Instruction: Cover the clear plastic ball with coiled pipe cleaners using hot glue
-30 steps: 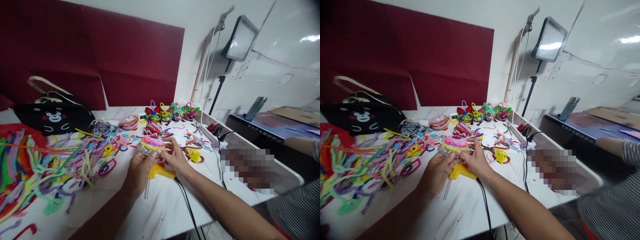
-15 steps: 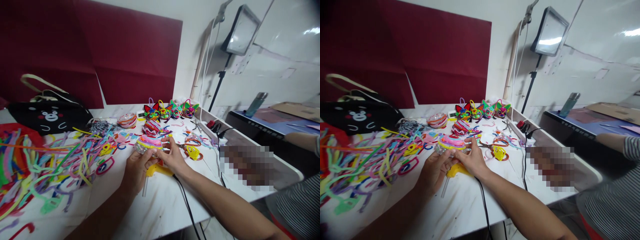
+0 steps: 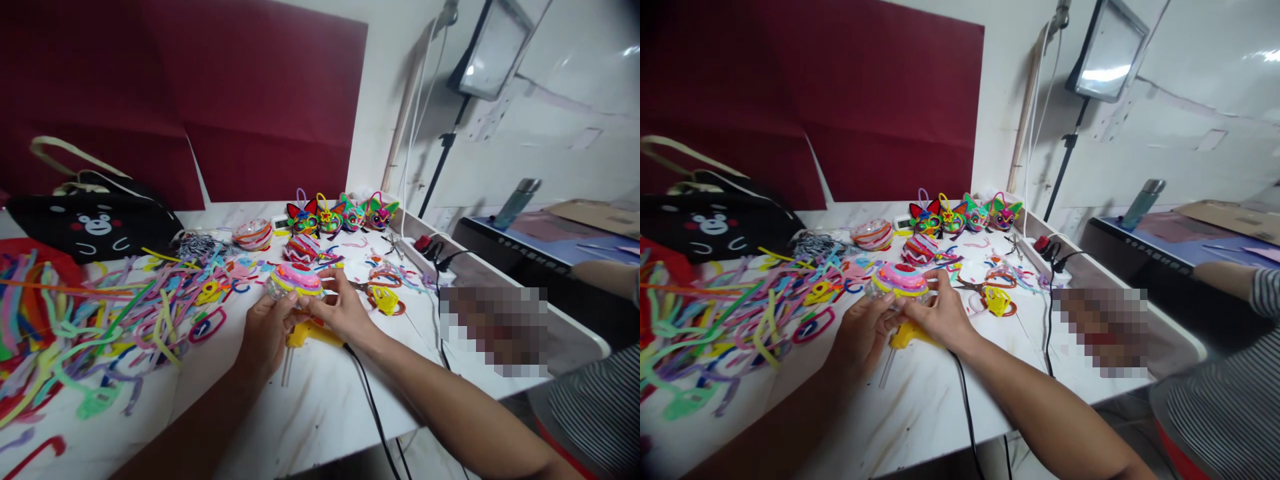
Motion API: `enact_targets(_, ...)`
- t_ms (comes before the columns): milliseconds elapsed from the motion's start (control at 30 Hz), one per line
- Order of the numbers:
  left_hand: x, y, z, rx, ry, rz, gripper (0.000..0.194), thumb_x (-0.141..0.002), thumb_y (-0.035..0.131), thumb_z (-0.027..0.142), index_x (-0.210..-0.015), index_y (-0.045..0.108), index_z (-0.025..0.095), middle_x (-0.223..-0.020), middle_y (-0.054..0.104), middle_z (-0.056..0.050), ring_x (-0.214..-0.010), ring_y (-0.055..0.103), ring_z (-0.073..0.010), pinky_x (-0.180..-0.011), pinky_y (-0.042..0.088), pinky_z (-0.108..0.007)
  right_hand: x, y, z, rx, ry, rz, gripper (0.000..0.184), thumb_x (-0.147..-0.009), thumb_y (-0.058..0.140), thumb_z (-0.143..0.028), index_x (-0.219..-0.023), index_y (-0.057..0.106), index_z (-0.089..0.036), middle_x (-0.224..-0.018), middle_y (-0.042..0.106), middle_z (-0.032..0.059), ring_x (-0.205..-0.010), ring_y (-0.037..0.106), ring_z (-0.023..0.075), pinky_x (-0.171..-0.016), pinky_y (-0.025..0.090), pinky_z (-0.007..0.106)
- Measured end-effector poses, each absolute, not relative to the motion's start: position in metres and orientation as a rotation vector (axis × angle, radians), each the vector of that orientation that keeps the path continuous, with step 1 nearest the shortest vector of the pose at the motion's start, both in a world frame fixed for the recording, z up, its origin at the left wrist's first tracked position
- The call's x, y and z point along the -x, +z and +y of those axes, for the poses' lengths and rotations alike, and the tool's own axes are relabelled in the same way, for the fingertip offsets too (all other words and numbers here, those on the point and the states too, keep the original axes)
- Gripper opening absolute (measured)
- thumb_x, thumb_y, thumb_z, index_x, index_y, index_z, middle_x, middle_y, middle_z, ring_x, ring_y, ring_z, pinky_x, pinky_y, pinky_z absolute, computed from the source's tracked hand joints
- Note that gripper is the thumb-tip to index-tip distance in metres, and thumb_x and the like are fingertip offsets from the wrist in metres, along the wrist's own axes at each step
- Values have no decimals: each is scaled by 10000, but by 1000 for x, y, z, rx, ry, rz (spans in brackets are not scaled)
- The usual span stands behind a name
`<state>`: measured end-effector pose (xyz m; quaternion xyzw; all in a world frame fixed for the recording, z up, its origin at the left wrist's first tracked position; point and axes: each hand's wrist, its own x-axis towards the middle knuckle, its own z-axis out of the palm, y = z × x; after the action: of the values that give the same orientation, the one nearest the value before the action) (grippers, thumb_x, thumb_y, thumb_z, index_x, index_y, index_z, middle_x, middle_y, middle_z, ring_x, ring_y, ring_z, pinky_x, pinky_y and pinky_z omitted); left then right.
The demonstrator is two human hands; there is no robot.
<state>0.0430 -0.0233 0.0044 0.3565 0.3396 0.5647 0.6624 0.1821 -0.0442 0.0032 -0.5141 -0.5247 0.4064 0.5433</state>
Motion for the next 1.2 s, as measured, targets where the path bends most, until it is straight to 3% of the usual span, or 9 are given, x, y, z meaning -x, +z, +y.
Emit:
enact_targets(333, -45, 4, -23, -801, 1260, 803, 263, -601, 822, 210, -828, 693, 172, -735, 751, -22, -623, 705, -177, -494, 565, -214, -181, 1, -46, 1293, 951, -1273, 517, -733, 755, -415, -1129, 459, -262, -1052, 679, 18, -617, 623, 122, -558, 497, 265)
enact_targets(633, -43, 5, -20, -841, 1247, 739, 364, -654, 831, 256, -957, 654, 158, -869, 773, -57, -742, 746, -205, -621, 618, -258, -183, 11, -48, 1353, 856, -1355, 511, -744, 720, -387, -1155, 448, -254, -1088, 698, 32, -626, 626, 128, -564, 467, 257)
enact_targets(800, -40, 5, -18, -817, 1230, 749, 263, -690, 813, 238, -876, 636, 181, -819, 760, -32, -712, 739, -186, -595, 604, -230, -185, 12, -49, 1461, 749, -1478, 509, -787, 702, -441, -1194, 474, -241, -1030, 706, 42, -724, 660, 178, -631, 474, 294)
enact_targets(933, -37, 9, -12, -717, 1333, 751, 168, -723, 769, 141, -735, 608, 187, -768, 743, -30, -668, 723, -172, -583, 595, -224, -187, 11, -51, 1453, 555, -1587, 523, -836, 661, -529, -1227, 491, -226, -1146, 679, 92, -874, 667, 231, -719, 495, 358)
enact_targets(1033, -30, 14, -1, -615, 1432, 772, 143, -786, 690, 84, -712, 623, 187, -750, 737, -23, -686, 719, -167, -617, 608, -236, -191, 14, -53, 1305, 182, -1598, 339, -918, 576, -471, -1120, 552, -200, -1103, 675, 118, -995, 631, 260, -843, 484, 409)
enact_targets(1100, -24, 18, 8, -559, 1498, 792, 174, -820, 638, 46, -714, 627, 183, -706, 722, 4, -660, 707, -143, -625, 605, -221, -193, 17, -55, 1200, -23, -1664, 205, -966, 496, -381, -989, 585, -198, -969, 682, 109, -956, 618, 252, -857, 470, 405)
enact_targets(1200, -14, 22, 19, -471, 1580, 817, 200, -841, 599, 6, -718, 608, 163, -657, 694, 30, -598, 688, -106, -603, 589, -185, -194, 20, -57, 1290, -66, -2028, 208, -976, 417, -255, -917, 605, -189, -875, 672, 91, -865, 612, 225, -814, 464, 371)
